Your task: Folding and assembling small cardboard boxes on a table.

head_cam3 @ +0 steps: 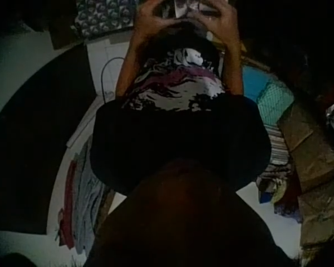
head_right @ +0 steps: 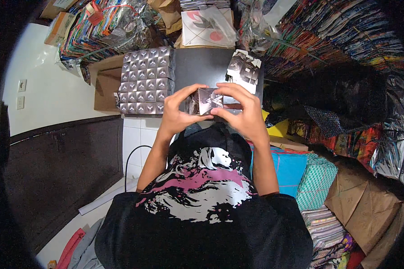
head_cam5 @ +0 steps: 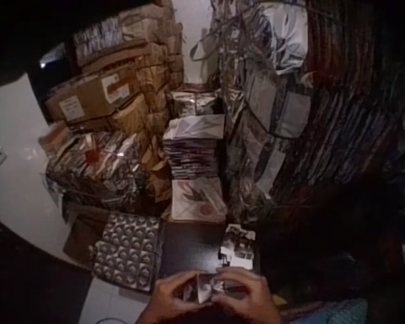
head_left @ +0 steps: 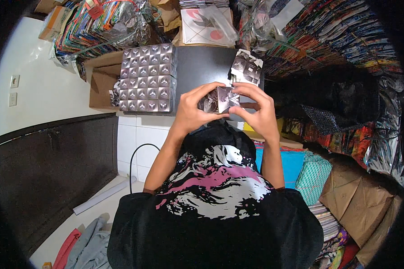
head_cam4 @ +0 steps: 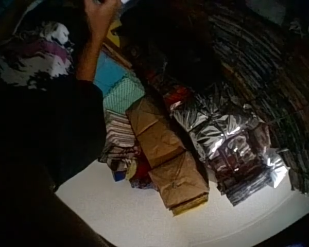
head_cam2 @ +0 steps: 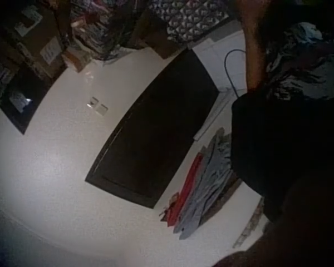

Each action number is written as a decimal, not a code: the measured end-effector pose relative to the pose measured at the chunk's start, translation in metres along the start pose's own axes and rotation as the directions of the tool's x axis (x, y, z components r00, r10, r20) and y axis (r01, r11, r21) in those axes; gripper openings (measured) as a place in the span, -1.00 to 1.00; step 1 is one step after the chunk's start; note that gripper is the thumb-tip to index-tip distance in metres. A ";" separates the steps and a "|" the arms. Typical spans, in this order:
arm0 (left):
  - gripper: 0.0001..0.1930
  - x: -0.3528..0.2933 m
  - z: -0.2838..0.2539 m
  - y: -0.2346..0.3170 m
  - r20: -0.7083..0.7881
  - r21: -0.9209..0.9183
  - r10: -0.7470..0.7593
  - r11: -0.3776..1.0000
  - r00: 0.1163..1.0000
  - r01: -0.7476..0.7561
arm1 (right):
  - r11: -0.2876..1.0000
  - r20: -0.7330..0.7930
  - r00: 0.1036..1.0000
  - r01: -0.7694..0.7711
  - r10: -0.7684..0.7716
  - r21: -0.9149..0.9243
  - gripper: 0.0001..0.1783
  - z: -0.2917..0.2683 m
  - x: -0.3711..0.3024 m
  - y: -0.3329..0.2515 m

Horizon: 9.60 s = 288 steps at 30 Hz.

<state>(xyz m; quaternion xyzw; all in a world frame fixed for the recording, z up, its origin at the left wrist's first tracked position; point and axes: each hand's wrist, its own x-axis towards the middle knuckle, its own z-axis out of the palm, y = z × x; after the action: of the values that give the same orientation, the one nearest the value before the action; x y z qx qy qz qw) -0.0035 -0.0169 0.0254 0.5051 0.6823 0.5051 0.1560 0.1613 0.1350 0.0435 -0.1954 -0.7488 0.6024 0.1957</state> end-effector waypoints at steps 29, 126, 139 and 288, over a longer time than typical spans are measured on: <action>-0.23 0.001 0.002 -0.007 0.012 -0.016 0.069 0.998 0.998 -0.069 | 0.718 0.195 0.950 -0.311 0.243 0.622 -0.47 0.015 0.002 0.044; -0.43 0.008 0.021 -0.004 -0.208 0.276 -0.170 0.935 0.963 0.225 | 0.930 0.031 0.971 -0.217 0.237 -0.298 -0.77 0.015 0.012 0.050; -0.52 0.002 0.018 -0.035 -0.106 -0.222 -0.530 0.837 0.841 0.500 | 0.752 0.140 0.964 -0.081 0.226 -0.654 -0.58 -0.017 0.000 0.069; -0.67 -0.063 -0.127 -0.082 0.032 -0.618 -0.256 0.754 0.966 0.220 | 0.912 -0.122 0.989 -0.023 0.080 0.410 -0.72 0.200 0.026 0.012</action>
<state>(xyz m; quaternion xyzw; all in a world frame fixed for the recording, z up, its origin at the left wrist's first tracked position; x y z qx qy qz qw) -0.1107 -0.1363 -0.0067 0.3213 0.5422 0.6897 0.3564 0.0341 -0.0134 -0.0064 -0.2103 -0.5862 0.7355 0.2666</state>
